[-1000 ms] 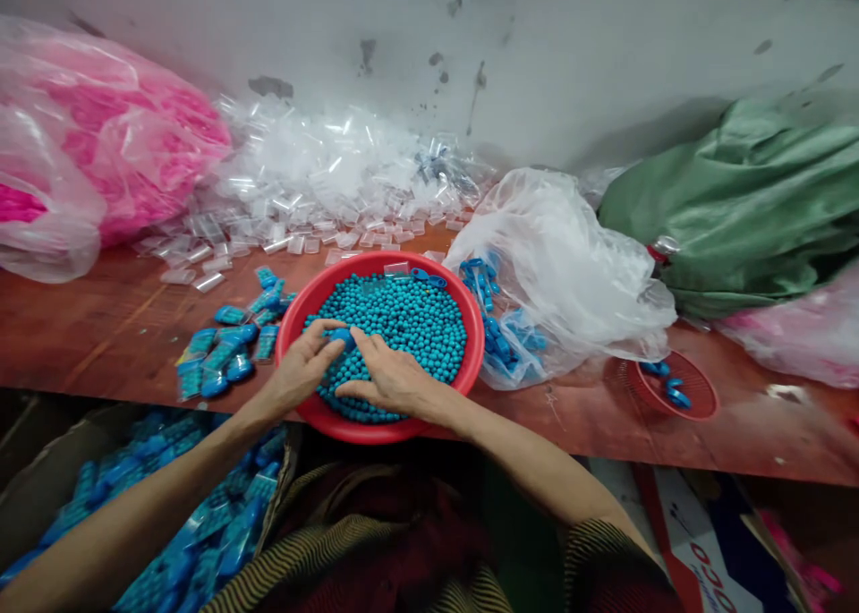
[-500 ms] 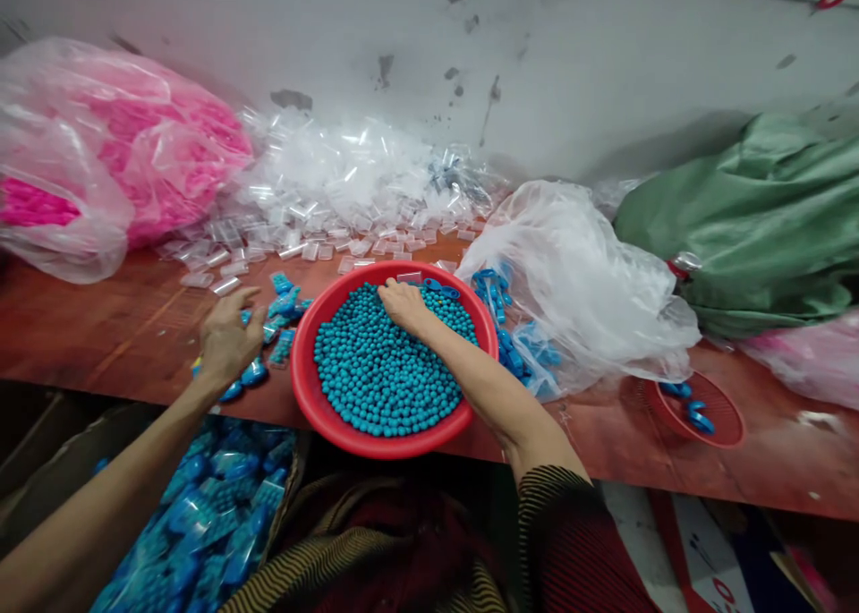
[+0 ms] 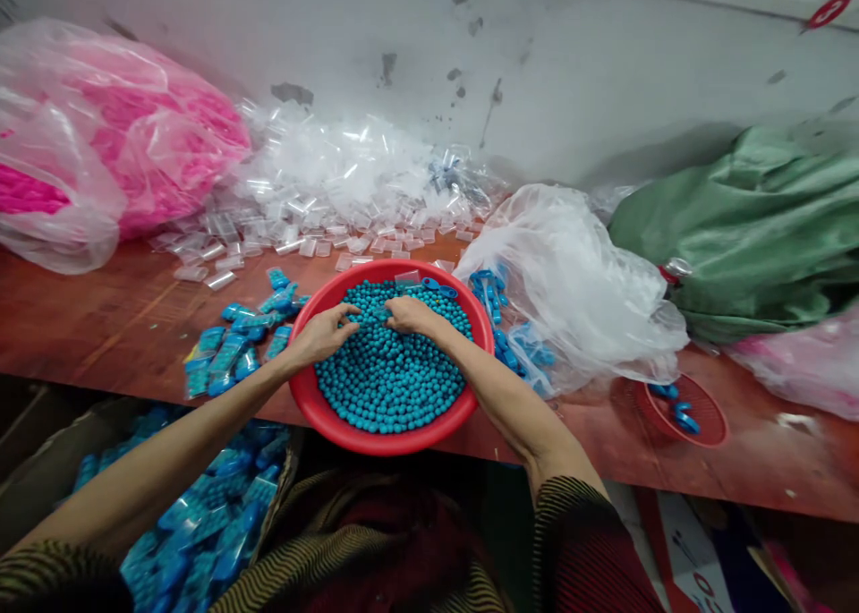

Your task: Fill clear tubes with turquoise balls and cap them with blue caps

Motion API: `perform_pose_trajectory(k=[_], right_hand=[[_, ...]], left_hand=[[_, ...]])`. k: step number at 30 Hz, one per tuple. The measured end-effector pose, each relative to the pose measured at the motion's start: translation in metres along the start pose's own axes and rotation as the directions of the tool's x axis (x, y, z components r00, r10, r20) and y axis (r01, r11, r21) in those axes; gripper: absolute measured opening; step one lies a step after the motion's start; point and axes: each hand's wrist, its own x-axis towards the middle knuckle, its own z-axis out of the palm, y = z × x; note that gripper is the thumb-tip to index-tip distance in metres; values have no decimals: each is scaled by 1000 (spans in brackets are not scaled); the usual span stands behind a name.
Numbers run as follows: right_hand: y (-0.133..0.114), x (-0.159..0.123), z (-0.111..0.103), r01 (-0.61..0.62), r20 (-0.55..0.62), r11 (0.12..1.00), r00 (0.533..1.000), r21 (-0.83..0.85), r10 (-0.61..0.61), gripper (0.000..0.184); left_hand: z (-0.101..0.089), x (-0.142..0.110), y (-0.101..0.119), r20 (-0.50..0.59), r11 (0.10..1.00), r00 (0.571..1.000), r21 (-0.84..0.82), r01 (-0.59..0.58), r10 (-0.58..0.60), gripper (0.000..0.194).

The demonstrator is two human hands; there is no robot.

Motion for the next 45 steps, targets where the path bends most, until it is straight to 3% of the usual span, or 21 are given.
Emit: perform_pose_trajectory(k=[2, 4, 6, 8, 11, 17, 21, 23, 26, 28, 31, 33, 35, 39, 42, 45], right_hand=[[8, -10, 2, 1, 13, 991, 1000, 131, -3, 31], [15, -18, 6, -22, 52, 918, 999, 395, 1, 30], [19, -25, 9, -51, 98, 741, 995, 670, -21, 23], [20, -31, 11, -59, 118, 580, 991, 812, -63, 18], [15, -38, 13, -50, 108, 491, 990, 870, -90, 14], [6, -51, 19, -30, 64, 559, 997, 829, -42, 14], [6, -53, 21, -16, 26, 411, 999, 912, -20, 24], [5, -51, 20, 12, -15, 359, 1000, 933, 5, 21], [5, -48, 20, 46, -58, 394, 998, 918, 19, 16], [4, -49, 24, 54, -82, 464, 996, 884, 41, 20], [-1, -55, 36, 52, -113, 612, 992, 789, 62, 24], [-5, -61, 45, 62, -91, 681, 996, 730, 6, 22], [-9, -66, 51, 15, 24, 688, 999, 726, -47, 18], [-13, -69, 48, -264, 361, 581, 931, 770, -55, 8], [-18, -69, 45, -350, 439, 513, 896, 784, -60, 12], [-25, -68, 46, -369, 456, 484, 887, 793, -71, 12]], left_hand=[[5, -1, 0, 49, 999, 998, -46, 27, -25, 35], [10, -1, 4, 92, 990, 993, -116, 83, -73, 37], [14, -1, 11, 124, 975, 988, -189, 114, -92, 42], [17, -1, 20, 170, 950, 981, -279, 143, -97, 44], [23, -3, 33, 241, 876, 965, -437, 203, -103, 31], [22, -12, 39, 283, 783, 953, -565, 259, -112, 16], [19, -16, 43, 346, 671, 917, -635, 383, -197, 25], [21, -17, 46, 343, 668, 917, -635, 387, -206, 30], [25, -19, 47, 258, 812, 951, -510, 285, -172, 30], [25, -19, 41, 135, 944, 985, -295, 146, -110, 29], [21, -23, 29, 38, 999, 999, 34, -40, 38, 30], [18, -30, 22, 126, 982, 985, 139, -130, 113, 31], [15, -37, 20, 238, 957, 958, 199, -211, 162, 33], [7, -47, 24, 413, 907, 892, 280, -316, 183, 40], [3, -46, 27, 491, 897, 851, 271, -350, 184, 44], [1, -42, 24, 502, 906, 845, 247, -345, 185, 45]])
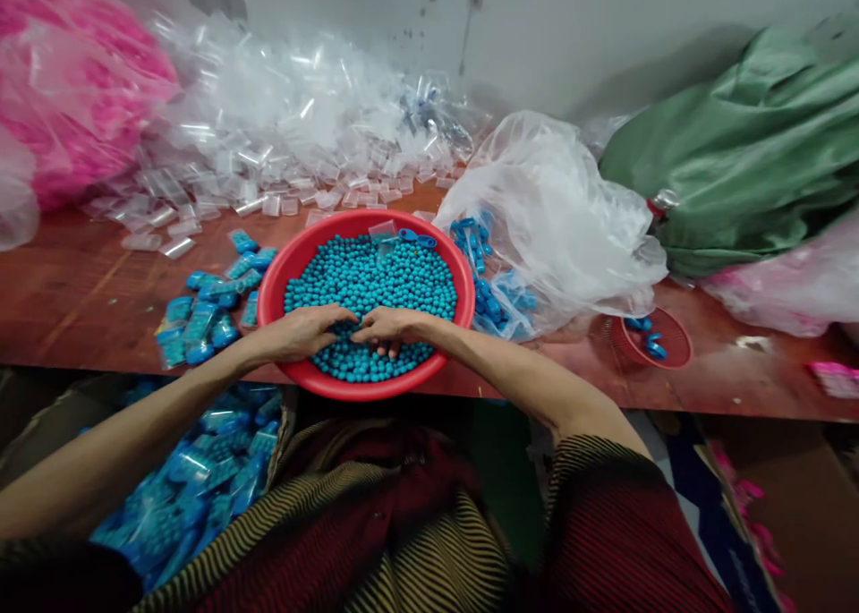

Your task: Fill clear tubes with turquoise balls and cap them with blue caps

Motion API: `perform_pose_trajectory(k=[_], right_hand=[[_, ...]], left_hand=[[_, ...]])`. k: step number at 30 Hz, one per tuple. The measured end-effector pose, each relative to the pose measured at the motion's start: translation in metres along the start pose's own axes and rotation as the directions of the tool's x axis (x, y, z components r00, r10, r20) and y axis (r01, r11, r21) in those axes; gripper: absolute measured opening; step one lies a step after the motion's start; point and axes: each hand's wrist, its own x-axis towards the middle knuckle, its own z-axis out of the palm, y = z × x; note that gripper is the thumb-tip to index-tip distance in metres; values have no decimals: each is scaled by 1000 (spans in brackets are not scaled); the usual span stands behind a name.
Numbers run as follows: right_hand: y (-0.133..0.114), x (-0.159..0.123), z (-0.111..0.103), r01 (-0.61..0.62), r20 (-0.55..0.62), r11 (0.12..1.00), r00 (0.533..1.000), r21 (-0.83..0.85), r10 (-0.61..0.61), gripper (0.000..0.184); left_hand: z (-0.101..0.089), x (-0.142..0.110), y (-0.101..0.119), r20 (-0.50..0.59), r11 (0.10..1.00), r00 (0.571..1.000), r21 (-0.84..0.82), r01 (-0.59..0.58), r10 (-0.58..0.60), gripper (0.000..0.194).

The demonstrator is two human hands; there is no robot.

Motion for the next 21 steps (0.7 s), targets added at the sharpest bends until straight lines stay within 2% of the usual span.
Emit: perform_pose_trajectory(k=[4, 8, 11, 13, 15, 18, 20, 21], right_hand=[[3, 4, 4, -43, 27, 987, 999, 152, 40, 15], [6, 7, -5, 38, 2, 925, 999, 378, -42, 10], [4, 5, -7, 117, -30, 879, 993, 463, -117, 13], [0, 0, -4, 141, -39, 885, 990, 445, -138, 15], [-2, -6, 1, 132, -39, 935, 991, 329, -126, 12], [-5, -15, 2, 128, -76, 991, 988, -47, -131, 10], [-7, -20, -6, 121, -164, 940, 970, -319, -181, 16], [-9, -22, -13, 104, -231, 891, 946, -443, -226, 18]], left_hand=[[-3, -5, -7, 4, 997, 1000, -66, 25, -25, 46], [-4, -13, -9, -13, 977, 1000, -215, -7, 4, 46], [-1, -13, -4, -133, 946, 991, -321, -51, 8, 36], [3, -10, 3, -228, 914, 974, -392, -99, 8, 28], [6, -4, 10, -277, 879, 961, -458, -132, 0, 23], [10, 4, 16, -273, 788, 953, -612, -69, -129, 21], [11, 7, 17, -174, 667, 950, -743, 45, -258, 23], [12, 8, 17, -100, 597, 948, -795, 107, -302, 26]])
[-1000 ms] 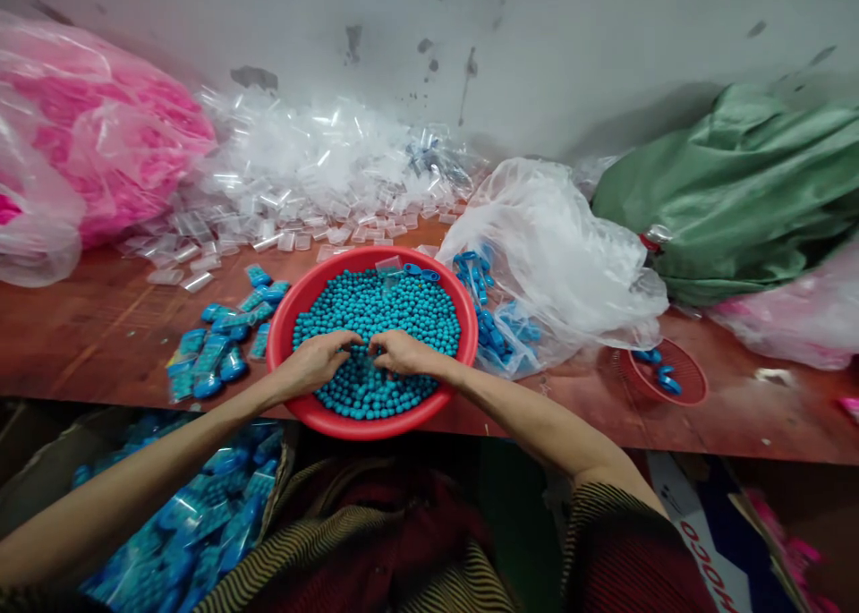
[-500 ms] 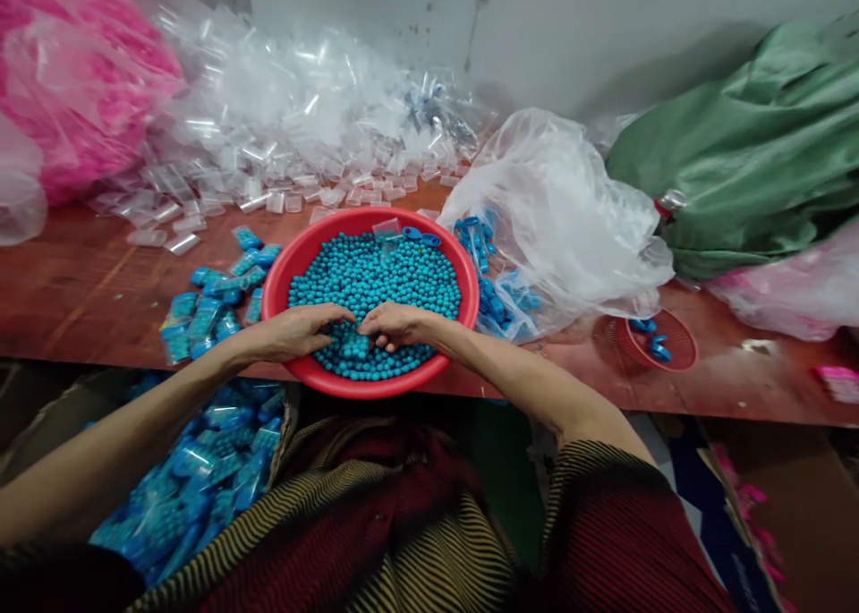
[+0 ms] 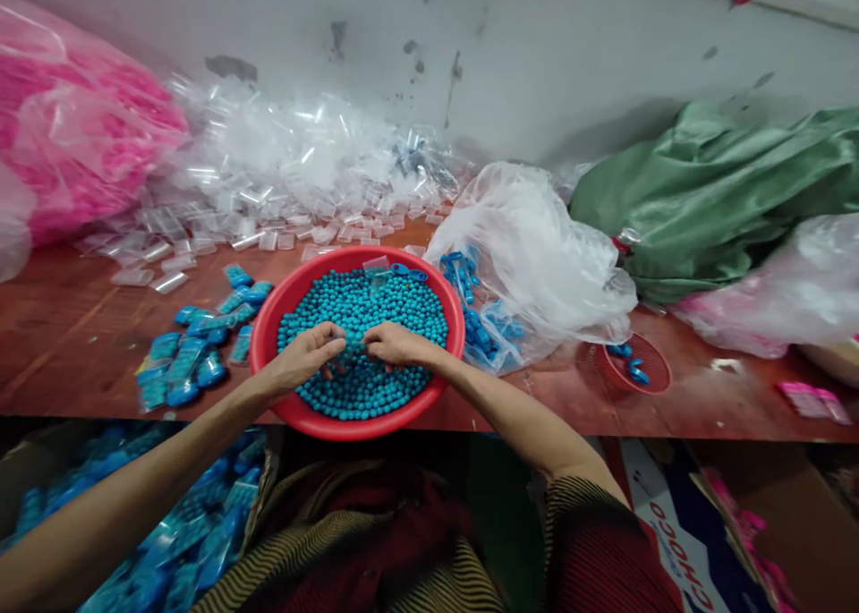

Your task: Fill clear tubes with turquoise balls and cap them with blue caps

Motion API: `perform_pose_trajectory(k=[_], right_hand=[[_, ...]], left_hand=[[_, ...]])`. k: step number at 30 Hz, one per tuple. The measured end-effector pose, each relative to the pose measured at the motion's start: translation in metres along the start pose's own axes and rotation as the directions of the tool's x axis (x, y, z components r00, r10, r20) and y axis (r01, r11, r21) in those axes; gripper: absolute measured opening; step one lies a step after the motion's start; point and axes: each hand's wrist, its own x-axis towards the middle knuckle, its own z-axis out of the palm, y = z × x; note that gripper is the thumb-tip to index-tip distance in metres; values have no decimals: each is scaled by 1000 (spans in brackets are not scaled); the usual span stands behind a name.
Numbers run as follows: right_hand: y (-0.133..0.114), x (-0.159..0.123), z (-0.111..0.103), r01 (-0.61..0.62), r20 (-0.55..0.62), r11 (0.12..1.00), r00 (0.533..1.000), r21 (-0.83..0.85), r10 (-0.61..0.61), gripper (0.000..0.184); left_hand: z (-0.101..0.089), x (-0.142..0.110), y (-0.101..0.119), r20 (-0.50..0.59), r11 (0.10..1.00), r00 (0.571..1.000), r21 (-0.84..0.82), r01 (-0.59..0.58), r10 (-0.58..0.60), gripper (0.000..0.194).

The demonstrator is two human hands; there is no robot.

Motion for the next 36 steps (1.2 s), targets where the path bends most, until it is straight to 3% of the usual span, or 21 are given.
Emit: perform_pose_trajectory(k=[2, 4, 6, 8, 12, 19, 22, 25, 28, 31, 34, 36], right_hand=[[2, 4, -17, -12, -212, 964, 976, -267, -46, 23], [4, 11, -34, -135, -431, 869, 897, -476, -97, 29], [6, 22, -48, -312, -574, 770, 814, -557, -85, 35], [8, 32, -56, -422, -618, 702, 785, -573, -32, 41], [13, 39, -55, -407, -527, 675, 849, -616, 31, 39], [17, 10, -38, -183, -254, 694, 967, -696, 0, 26], [18, 3, -32, -95, -180, 658, 982, -747, -63, 25], [19, 0, -29, -85, -248, 650, 955, -755, -164, 28], [22, -3, -29, 48, -250, 802, 937, -595, -242, 20], [24, -6, -28, 235, -203, 965, 946, -112, -254, 9], [25, -8, -24, 258, -187, 890, 962, 376, -200, 3], [23, -8, -19, 220, -197, 857, 970, 467, -142, 6]], left_hand=[[1, 0, 0, 59, 985, 989, -100, 139, -134, 30], [1, -1, 0, 93, 963, 977, -174, 208, -194, 33], [0, -1, 1, 108, 944, 971, -232, 234, -214, 34], [-1, -1, 0, 123, 925, 968, -289, 246, -219, 34], [-4, -1, 0, 170, 876, 971, -426, 227, -169, 33], [-7, -2, 4, 299, 807, 952, -544, 228, -67, 40], [-6, -4, 5, 281, 839, 958, -508, 194, -51, 39], [-4, -7, 6, 243, 878, 969, -452, 156, -47, 41], [-4, -10, 8, 199, 901, 979, -415, 125, -44, 44], [-4, -11, 10, 135, 912, 990, -401, 84, -32, 44], [1, -9, 8, 89, 927, 996, -372, 47, -14, 43], [5, -8, 6, 85, 933, 996, -356, 43, -13, 42]])
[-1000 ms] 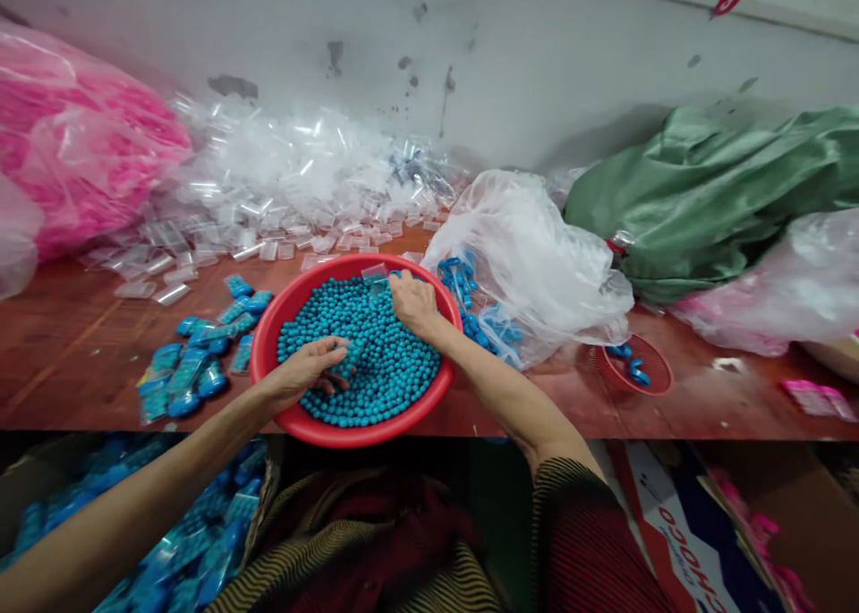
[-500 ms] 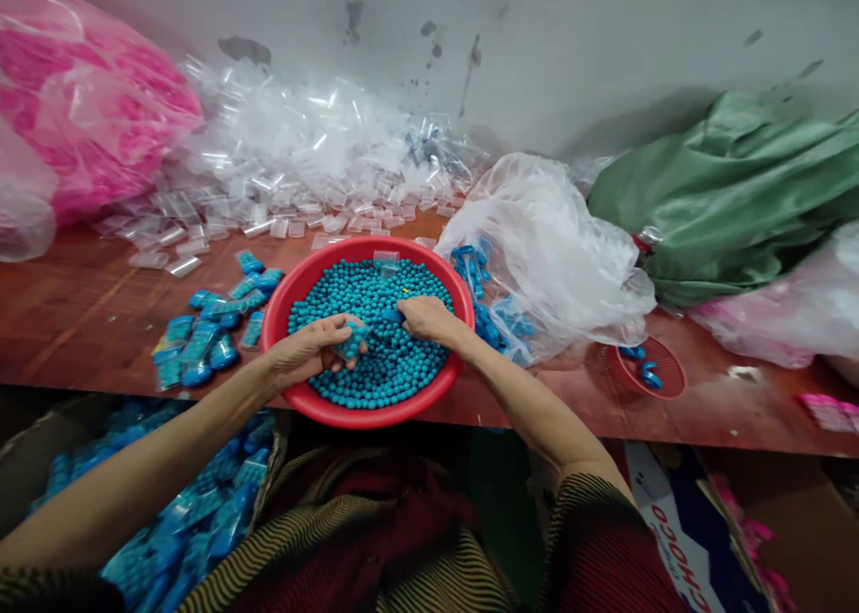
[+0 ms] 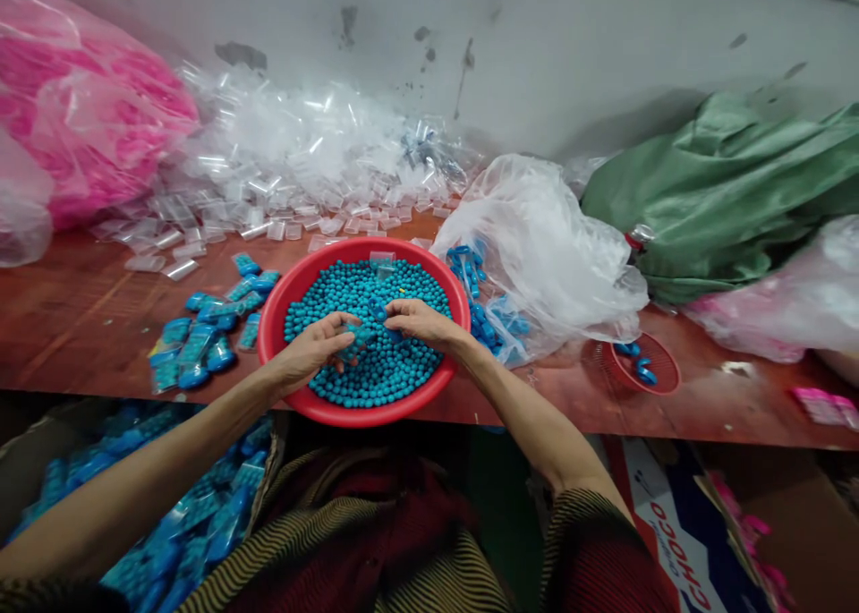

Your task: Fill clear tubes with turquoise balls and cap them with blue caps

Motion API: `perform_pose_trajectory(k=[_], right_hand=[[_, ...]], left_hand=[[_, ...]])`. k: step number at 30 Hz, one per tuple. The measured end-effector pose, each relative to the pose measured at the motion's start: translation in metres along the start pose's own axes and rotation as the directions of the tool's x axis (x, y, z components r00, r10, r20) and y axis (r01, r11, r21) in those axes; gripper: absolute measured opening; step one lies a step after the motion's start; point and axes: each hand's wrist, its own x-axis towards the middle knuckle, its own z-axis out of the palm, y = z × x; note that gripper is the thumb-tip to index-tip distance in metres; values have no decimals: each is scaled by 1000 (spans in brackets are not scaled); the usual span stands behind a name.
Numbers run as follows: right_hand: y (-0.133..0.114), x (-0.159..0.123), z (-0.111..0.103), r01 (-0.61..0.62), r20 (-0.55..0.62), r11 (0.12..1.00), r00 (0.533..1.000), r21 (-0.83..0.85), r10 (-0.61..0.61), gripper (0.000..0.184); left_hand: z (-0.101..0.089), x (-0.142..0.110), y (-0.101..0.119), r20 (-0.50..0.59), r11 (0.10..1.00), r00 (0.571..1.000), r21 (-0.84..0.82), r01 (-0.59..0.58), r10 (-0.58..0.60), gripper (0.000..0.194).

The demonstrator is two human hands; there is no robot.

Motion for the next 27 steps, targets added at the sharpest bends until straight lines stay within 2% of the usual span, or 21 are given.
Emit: perform_pose_trajectory(k=[3, 5, 8, 10, 13, 15, 17, 19, 22, 25, 27], right_hand=[[0, -2, 10, -25, -94, 980, 996, -200, 7, 5], [0, -5, 17, 13, -169, 902, 981, -432, -95, 10], [-1, -14, 29, 37, -214, 681, 936, -731, -280, 18], [-2, -19, 36, 15, -177, 492, 923, -870, -341, 21], [-3, -24, 39, -50, -144, 234, 902, -971, -406, 24], [-3, -23, 37, -129, -191, 166, 873, -978, -449, 27], [-3, -23, 36, -130, -210, 196, 856, -972, -472, 27], [-2, -23, 37, -10, -153, 281, 857, -960, -491, 28], [2, -26, 43, 157, -125, 451, 836, -879, -535, 30], [4, -28, 47, 237, -220, 661, 818, -712, -531, 28], [5, -28, 48, 273, -273, 783, 831, -559, -485, 26]], left_hand=[[5, 1, -4, 26, 1000, 1000, -15, -2, 2, 42], [7, 0, -5, 25, 1000, 1000, -25, -9, 10, 43], [10, -1, -6, -8, 999, 1000, -36, 2, -2, 47], [11, -1, -7, -39, 999, 999, -41, 6, -8, 49], [11, -3, -7, -95, 1000, 995, -16, -9, 7, 48], [12, -4, -6, -103, 1000, 995, 3, -14, 15, 48], [12, -6, -5, -84, 1000, 996, -11, -18, 17, 50], [12, -7, -4, -61, 998, 998, -55, -31, 28, 53], [13, -8, -6, -48, 991, 997, -115, -63, 58, 57], [14, -8, -7, -47, 987, 996, -136, -82, 76, 61], [16, -9, -8, -48, 987, 996, -137, -81, 75, 64]])
